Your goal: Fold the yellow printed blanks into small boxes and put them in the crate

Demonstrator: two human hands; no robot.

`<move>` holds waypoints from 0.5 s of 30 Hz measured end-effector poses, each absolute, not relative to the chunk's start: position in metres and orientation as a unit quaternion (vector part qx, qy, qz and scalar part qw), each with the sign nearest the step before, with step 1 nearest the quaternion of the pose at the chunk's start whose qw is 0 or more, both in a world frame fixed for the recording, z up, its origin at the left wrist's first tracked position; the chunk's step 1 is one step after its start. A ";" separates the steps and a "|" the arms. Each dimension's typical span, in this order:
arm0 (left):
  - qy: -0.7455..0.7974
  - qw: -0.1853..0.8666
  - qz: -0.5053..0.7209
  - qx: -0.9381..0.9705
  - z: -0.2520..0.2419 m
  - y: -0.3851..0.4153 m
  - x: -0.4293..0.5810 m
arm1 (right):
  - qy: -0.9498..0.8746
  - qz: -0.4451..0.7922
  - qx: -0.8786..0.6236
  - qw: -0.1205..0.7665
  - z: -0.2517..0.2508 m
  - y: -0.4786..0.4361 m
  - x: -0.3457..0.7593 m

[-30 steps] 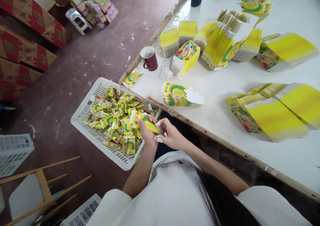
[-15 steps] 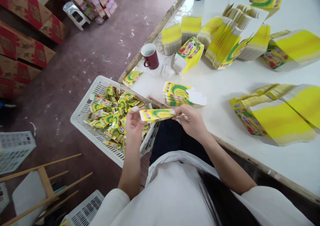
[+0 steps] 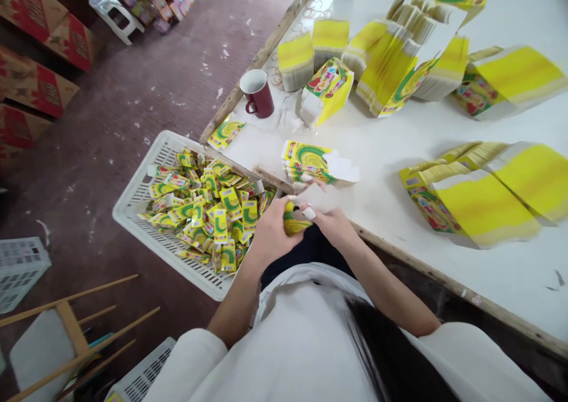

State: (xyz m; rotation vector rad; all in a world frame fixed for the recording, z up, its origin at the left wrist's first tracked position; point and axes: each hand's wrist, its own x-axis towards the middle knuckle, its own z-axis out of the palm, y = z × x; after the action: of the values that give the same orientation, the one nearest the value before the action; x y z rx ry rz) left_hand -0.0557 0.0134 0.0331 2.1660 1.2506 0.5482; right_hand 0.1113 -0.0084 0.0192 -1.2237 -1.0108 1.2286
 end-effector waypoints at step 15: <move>0.454 0.279 0.235 0.813 0.006 0.008 -0.048 | -0.600 0.467 -0.449 0.470 0.008 -0.024 0.103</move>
State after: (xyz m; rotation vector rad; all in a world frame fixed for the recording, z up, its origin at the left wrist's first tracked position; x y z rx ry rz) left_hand -0.0479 0.0075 0.0062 2.1811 1.2183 0.6300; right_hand 0.1034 -0.0240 0.0080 -1.1001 -1.4692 1.1431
